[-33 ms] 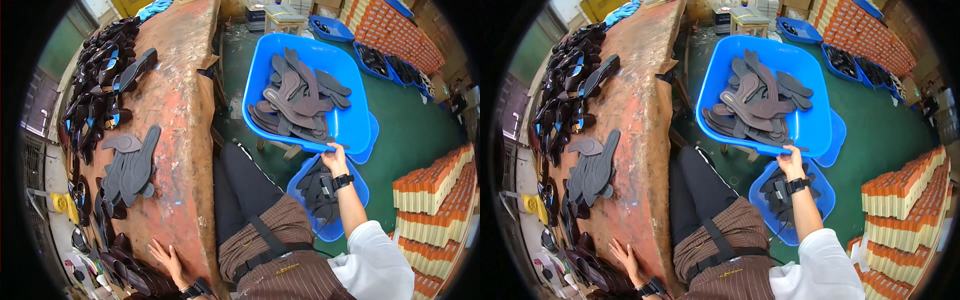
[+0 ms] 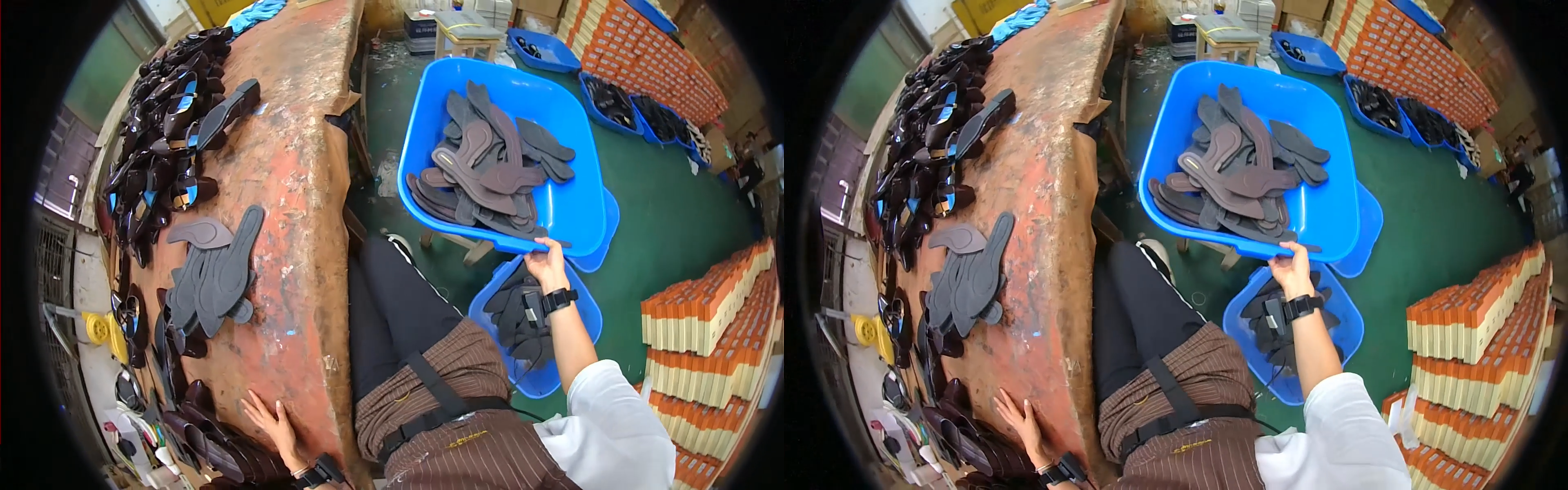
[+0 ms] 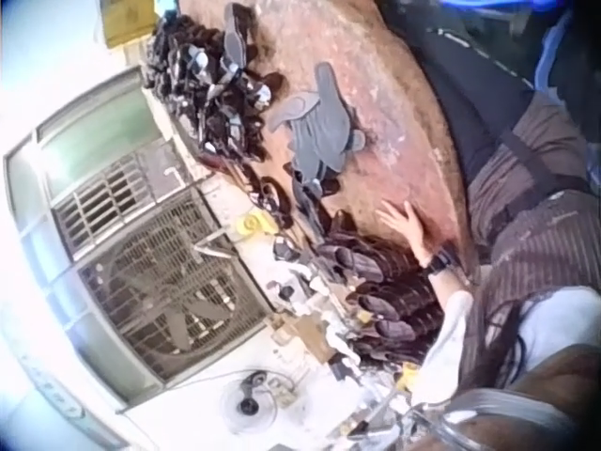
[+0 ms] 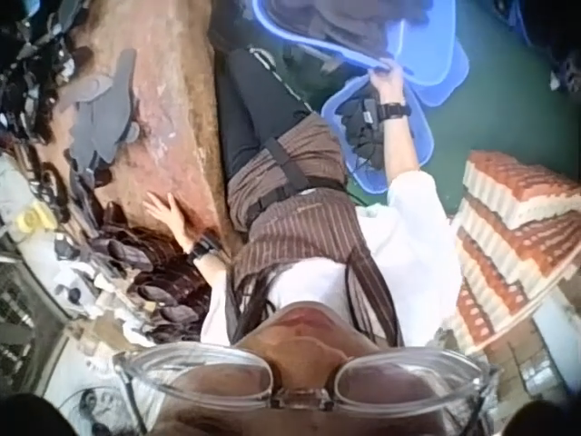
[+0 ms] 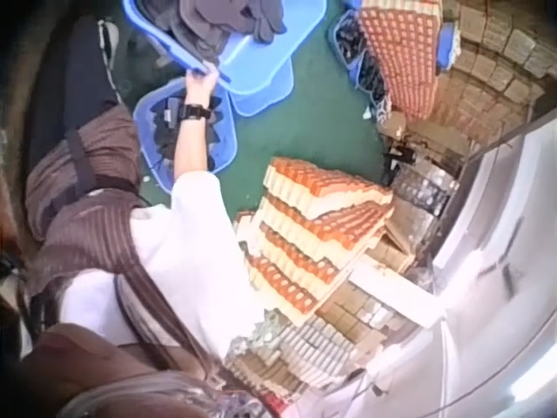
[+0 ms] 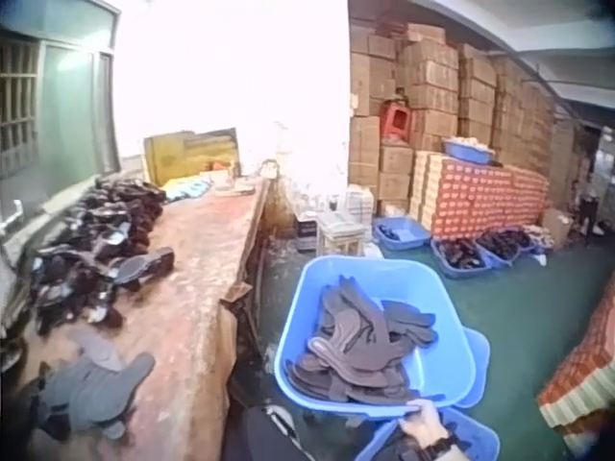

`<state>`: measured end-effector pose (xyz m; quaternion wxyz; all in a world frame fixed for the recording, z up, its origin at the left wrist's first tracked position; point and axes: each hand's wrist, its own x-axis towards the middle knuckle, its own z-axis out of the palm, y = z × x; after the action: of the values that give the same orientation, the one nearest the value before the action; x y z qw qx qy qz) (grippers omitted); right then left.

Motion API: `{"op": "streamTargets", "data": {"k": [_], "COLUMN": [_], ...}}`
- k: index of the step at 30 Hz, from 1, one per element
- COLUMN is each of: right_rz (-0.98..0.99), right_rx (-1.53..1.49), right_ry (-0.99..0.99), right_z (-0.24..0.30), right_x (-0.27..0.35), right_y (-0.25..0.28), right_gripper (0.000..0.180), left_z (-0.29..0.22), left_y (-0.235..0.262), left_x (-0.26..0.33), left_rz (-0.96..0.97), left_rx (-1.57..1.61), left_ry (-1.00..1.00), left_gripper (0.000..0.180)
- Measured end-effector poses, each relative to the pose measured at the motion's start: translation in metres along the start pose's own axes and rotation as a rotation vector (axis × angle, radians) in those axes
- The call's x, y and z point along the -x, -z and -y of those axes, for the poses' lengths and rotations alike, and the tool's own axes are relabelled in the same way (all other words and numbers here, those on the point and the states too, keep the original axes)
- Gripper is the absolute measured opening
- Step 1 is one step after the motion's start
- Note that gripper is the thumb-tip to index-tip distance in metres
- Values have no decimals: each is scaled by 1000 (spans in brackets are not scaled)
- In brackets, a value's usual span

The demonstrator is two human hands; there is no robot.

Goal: The worker is assembling footwear by inserting insoles into finished shoe uppers and then inspecting and stacking them.

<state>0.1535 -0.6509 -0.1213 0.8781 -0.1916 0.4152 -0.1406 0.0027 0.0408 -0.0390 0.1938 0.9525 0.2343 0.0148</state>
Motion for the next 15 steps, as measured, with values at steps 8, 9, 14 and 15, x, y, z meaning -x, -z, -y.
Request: {"op": "streamTargets", "data": {"k": [8,9,14,15], "right_rz": [-57,-67,-68,-74], "right_rx": [47,64,128,168], "right_ry": [15,47,69,70], "right_z": [5,11,71,80], "right_x": [10,11,-2,-3], "right_y": [-12,-8,39,47], "right_gripper": [17,20,27,27], "left_z": [2,-1,-19,-21], "left_y": [1,2,4,5], "left_x": [12,14,21,20], "left_rz": [-32,-37,-53,-52], "left_rx": [33,36,33,34], "left_ry": [7,-4,8,15], "left_gripper": [72,72,69,70]}}
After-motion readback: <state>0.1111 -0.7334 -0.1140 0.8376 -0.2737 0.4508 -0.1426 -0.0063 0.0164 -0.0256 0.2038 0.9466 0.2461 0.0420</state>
